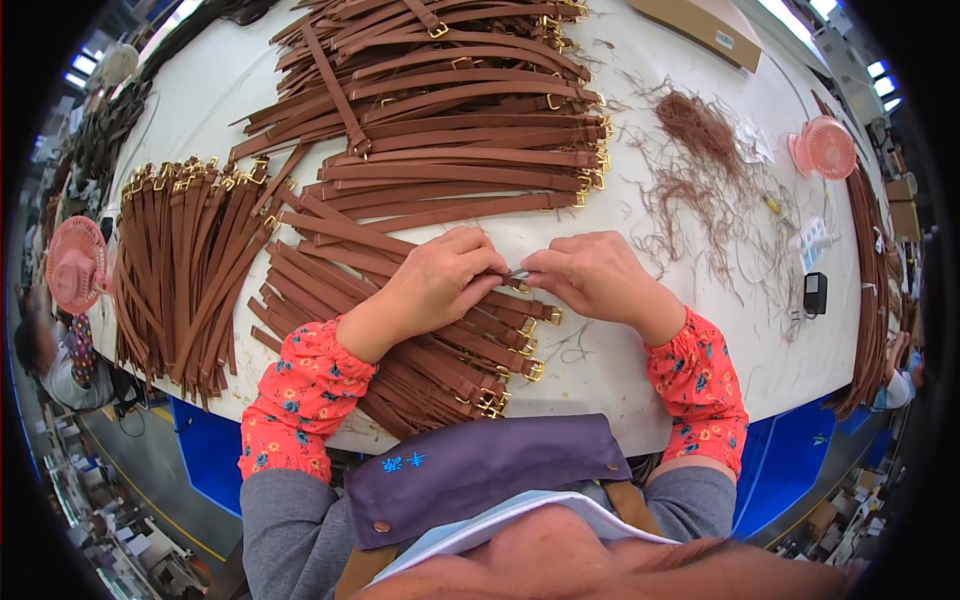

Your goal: Trimming threads and organizing finished leather straps with buckles at a workshop table.

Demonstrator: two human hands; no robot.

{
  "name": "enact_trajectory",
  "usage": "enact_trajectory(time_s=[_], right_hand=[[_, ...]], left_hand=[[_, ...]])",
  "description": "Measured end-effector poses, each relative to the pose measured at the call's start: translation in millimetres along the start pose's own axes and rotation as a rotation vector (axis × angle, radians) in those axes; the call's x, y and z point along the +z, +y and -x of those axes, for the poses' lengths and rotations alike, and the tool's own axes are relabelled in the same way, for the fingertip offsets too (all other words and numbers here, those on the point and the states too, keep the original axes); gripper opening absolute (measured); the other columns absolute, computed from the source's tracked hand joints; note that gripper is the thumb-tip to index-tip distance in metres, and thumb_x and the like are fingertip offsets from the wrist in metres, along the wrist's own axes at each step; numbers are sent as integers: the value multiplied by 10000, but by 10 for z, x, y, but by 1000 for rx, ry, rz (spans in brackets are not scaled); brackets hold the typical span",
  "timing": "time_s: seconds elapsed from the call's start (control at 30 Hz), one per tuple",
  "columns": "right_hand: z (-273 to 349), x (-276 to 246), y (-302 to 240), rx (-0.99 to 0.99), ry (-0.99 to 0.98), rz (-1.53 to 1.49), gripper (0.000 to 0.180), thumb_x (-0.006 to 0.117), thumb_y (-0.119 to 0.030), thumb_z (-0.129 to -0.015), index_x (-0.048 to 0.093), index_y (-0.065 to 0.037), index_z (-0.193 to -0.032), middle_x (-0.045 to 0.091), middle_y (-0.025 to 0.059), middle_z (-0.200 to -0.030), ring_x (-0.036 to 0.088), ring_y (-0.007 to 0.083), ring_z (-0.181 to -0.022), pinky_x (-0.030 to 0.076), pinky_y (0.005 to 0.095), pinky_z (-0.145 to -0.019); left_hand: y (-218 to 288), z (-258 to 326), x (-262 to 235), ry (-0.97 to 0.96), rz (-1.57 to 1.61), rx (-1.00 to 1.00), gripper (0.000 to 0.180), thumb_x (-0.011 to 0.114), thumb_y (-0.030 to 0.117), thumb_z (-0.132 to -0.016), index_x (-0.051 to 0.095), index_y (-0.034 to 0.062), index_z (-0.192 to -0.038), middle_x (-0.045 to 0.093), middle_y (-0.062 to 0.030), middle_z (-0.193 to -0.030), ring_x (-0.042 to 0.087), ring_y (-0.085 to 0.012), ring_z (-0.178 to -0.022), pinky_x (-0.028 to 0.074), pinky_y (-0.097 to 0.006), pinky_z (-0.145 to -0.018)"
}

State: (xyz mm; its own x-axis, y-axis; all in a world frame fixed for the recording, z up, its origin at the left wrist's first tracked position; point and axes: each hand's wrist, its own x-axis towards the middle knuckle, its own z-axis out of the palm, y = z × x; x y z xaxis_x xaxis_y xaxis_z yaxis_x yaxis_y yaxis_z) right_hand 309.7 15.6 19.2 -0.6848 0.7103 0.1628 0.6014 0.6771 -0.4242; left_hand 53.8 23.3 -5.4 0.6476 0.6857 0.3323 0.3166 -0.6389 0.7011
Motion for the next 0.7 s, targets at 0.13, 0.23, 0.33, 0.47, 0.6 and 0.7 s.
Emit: enact_trajectory(time_s=[0.13, 0.23, 0.33, 0.47, 0.6, 0.7], right_hand=[[36, 30, 1, -28, 26, 16, 129, 732, -245, -912, 724, -145, -992, 610, 54, -708, 629, 286, -653, 475, 410, -565], [40, 40, -7, -23, 13, 33, 123, 732, -240, -911, 721, -145, -988, 601, 54, -701, 624, 284, -648, 471, 411, -561], [52, 65, 10, -24, 23, 36, 122, 727, -242, -916, 717, -144, -989, 594, 53, -696, 620, 284, -643, 468, 411, -559], [55, 86, 22, -13, 19, 29, 127, 720, -248, -923, 713, -144, -995, 597, 51, -701, 622, 283, -646, 469, 410, -559], [61, 110, 28, -26, 70, 22, 129, 685, -294, -950, 656, -170, -932, 568, 33, -670, 631, 273, -620, 459, 411, -527], [54, 108, 25, -30, 70, 18, 122, 688, -292, -948, 659, -174, -942, 567, 33, -670, 630, 275, -620, 458, 413, -527]], left_hand=[[20, 3, -18, -31, -32, 21, 82, 714, 60, -872, 678, 38, -942, 625, -104, -914, 629, -329, -894, 529, -428, -752], [51, -6, 3, -58, -138, 89, 90, 708, 63, -878, 662, 34, -950, 614, -112, -921, 626, -334, -900, 528, -433, -761], [60, -20, 17, -76, -100, 23, 106, 702, 65, -887, 649, 32, -972, 602, -118, -924, 623, -334, -907, 527, -433, -770], [78, -21, -35, -101, -17, -72, 135, 725, 32, -870, 667, 24, -992, 629, -107, -962, 643, -319, -911, 542, -408, -778], [106, -7, -6, -82, -63, -22, 134, 725, 30, -870, 653, 19, -982, 628, -110, -959, 650, -325, -884, 540, -402, -753], [65, 8, 26, -63, -98, -7, 133, 723, 32, -873, 649, 20, -983, 626, -115, -946, 655, -325, -852, 537, -395, -732]])
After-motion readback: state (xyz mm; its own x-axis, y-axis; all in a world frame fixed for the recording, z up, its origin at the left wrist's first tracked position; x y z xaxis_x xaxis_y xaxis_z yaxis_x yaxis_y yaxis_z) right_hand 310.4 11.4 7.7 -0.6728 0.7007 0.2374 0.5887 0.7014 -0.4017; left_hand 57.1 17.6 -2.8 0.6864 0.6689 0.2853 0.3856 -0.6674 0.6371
